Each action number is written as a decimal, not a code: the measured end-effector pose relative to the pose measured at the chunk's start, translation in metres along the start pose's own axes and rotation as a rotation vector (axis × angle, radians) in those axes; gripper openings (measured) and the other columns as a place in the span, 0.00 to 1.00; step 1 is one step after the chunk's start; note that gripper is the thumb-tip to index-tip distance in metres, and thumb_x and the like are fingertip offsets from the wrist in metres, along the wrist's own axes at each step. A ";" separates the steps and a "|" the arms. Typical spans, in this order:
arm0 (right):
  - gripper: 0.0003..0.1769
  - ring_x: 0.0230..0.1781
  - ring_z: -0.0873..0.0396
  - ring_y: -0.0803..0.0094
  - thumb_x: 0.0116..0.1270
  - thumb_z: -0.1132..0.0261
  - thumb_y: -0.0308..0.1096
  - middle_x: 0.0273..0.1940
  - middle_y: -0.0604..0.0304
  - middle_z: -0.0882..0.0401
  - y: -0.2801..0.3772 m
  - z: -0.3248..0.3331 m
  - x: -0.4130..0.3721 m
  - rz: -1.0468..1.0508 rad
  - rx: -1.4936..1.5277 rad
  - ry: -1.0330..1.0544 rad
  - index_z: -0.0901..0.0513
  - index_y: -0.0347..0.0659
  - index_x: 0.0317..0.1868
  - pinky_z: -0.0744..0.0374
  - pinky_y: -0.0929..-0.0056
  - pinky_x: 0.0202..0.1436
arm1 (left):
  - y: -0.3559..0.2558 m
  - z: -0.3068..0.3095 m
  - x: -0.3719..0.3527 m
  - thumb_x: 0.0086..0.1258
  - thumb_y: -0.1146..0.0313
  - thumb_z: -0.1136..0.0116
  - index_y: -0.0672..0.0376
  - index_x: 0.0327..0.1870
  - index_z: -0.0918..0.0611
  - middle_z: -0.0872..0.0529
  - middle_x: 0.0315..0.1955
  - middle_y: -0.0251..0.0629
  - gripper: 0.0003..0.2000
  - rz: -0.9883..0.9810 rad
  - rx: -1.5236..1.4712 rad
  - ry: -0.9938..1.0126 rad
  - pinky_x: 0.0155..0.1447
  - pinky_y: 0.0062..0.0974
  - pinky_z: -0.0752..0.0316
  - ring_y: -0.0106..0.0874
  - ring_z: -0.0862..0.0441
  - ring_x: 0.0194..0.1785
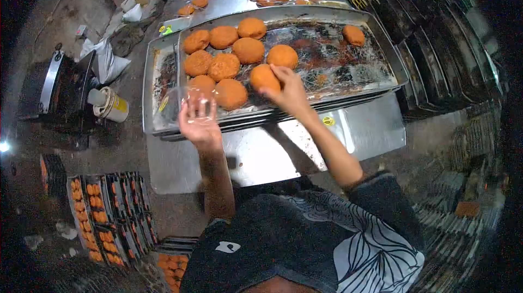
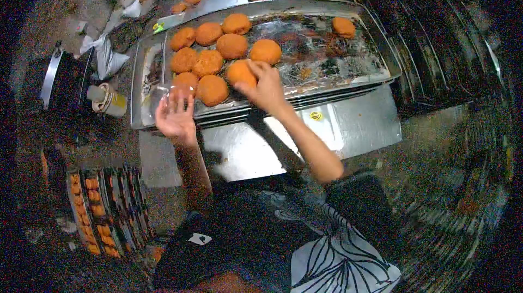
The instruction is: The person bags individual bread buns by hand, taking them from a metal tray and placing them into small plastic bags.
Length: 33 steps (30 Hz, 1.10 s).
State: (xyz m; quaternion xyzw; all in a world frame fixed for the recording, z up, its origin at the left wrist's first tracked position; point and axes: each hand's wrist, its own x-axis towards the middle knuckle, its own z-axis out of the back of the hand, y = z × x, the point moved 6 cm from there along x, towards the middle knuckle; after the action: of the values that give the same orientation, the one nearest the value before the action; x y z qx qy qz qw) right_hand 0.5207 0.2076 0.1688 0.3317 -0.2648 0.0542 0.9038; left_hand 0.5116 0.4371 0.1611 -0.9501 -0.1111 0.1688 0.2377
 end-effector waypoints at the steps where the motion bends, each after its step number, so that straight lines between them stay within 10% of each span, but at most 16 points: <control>1: 0.41 0.45 0.28 0.60 0.40 0.29 0.46 0.48 0.48 0.28 0.050 0.027 -0.010 0.124 -0.028 -0.036 0.31 0.35 0.54 0.35 0.66 0.52 | 0.010 -0.003 0.000 0.61 0.66 0.56 0.58 0.50 0.32 0.28 0.48 0.42 0.15 0.021 0.005 0.011 0.59 0.44 0.39 0.39 0.32 0.54; 11: 0.55 0.30 0.29 0.64 0.34 0.26 0.38 0.32 0.55 0.24 0.073 0.089 -0.045 0.144 -0.029 -0.304 0.46 0.27 0.61 0.28 0.72 0.33 | 0.110 -0.066 -0.083 0.64 0.65 0.58 0.61 0.58 0.39 0.31 0.53 0.47 0.21 0.329 0.005 0.564 0.61 0.39 0.40 0.40 0.34 0.57; 15: 0.56 0.32 0.28 0.66 0.36 0.26 0.35 0.40 0.52 0.27 0.044 0.108 -0.048 -0.009 0.084 -0.253 0.52 0.31 0.63 0.27 0.73 0.33 | 0.145 -0.079 -0.092 0.62 0.58 0.57 0.63 0.57 0.38 0.32 0.53 0.47 0.24 0.571 -0.095 0.697 0.59 0.38 0.38 0.41 0.34 0.56; 17: 0.55 0.34 0.28 0.70 0.40 0.28 0.30 0.51 0.49 0.35 0.009 0.116 -0.068 -0.180 0.814 -0.231 0.54 0.38 0.65 0.27 0.74 0.34 | 0.154 -0.084 -0.108 0.61 0.54 0.57 0.64 0.53 0.34 0.28 0.48 0.48 0.25 0.672 -0.055 0.597 0.56 0.37 0.36 0.41 0.32 0.54; 18: 0.51 0.41 0.28 0.72 0.43 0.30 0.27 0.58 0.49 0.45 -0.012 0.123 -0.073 -0.287 0.693 -0.264 0.52 0.43 0.65 0.26 0.75 0.36 | 0.178 -0.076 -0.112 0.61 0.56 0.55 0.64 0.50 0.31 0.26 0.44 0.48 0.22 0.624 0.104 0.657 0.53 0.35 0.33 0.39 0.29 0.50; 21: 0.17 0.28 0.23 0.75 0.51 0.36 0.28 0.30 0.54 0.22 -0.071 0.141 -0.050 -0.334 0.390 -0.032 0.23 0.36 0.43 0.26 0.77 0.30 | 0.208 -0.063 -0.139 0.57 0.64 0.45 0.64 0.40 0.24 0.21 0.33 0.44 0.14 0.292 0.764 0.785 0.43 0.27 0.28 0.32 0.23 0.36; 23: 0.07 0.18 0.25 0.70 0.52 0.38 0.30 0.15 0.58 0.25 -0.090 0.183 0.000 -0.186 0.288 -0.192 0.18 0.36 0.30 0.26 0.75 0.28 | 0.252 -0.019 -0.150 0.57 0.66 0.43 0.63 0.37 0.21 0.21 0.35 0.37 0.11 0.559 1.160 0.961 0.46 0.22 0.32 0.25 0.26 0.39; 25: 0.14 0.30 0.22 0.64 0.53 0.39 0.33 0.27 0.53 0.22 -0.086 0.202 0.066 -0.280 0.095 -0.216 0.21 0.35 0.40 0.26 0.71 0.38 | 0.300 0.013 -0.168 0.57 0.64 0.41 0.61 0.38 0.20 0.21 0.36 0.37 0.12 0.428 1.627 1.279 0.46 0.22 0.32 0.25 0.25 0.40; 27: 0.25 0.42 0.26 0.58 0.54 0.39 0.35 0.43 0.45 0.26 -0.088 0.183 0.106 0.193 0.228 -0.402 0.30 0.34 0.52 0.30 0.69 0.49 | 0.354 0.075 -0.168 0.57 0.64 0.42 0.62 0.39 0.21 0.21 0.36 0.37 0.12 0.105 1.628 1.522 0.47 0.22 0.32 0.26 0.25 0.41; 29: 0.39 0.61 0.44 0.52 0.53 0.39 0.37 0.61 0.40 0.47 -0.086 0.165 0.064 0.094 0.390 0.008 0.47 0.31 0.62 0.45 0.66 0.64 | 0.377 0.118 -0.163 0.58 0.64 0.43 0.62 0.40 0.21 0.21 0.37 0.38 0.13 0.004 1.546 1.587 0.47 0.22 0.32 0.26 0.25 0.41; 31: 0.38 0.49 0.30 0.66 0.54 0.37 0.46 0.51 0.44 0.31 -0.103 0.160 -0.024 0.054 0.461 0.223 0.40 0.34 0.60 0.28 0.70 0.50 | 0.376 0.123 -0.153 0.59 0.64 0.44 0.62 0.41 0.22 0.21 0.37 0.38 0.13 0.117 1.504 1.560 0.47 0.23 0.32 0.26 0.25 0.42; 33: 0.22 0.35 0.24 0.72 0.54 0.36 0.43 0.35 0.57 0.22 -0.160 0.121 -0.155 -0.665 0.776 0.752 0.24 0.37 0.45 0.25 0.73 0.41 | 0.367 0.120 -0.146 0.59 0.64 0.44 0.63 0.42 0.22 0.21 0.37 0.38 0.13 0.344 1.394 1.430 0.47 0.23 0.31 0.26 0.25 0.43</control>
State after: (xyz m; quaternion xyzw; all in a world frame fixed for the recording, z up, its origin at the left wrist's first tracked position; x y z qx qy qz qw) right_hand 0.3787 0.0193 0.0753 0.6581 0.2269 -0.0246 0.7176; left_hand 0.3806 0.1278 -0.0788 -0.4811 0.3191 -0.3804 0.7225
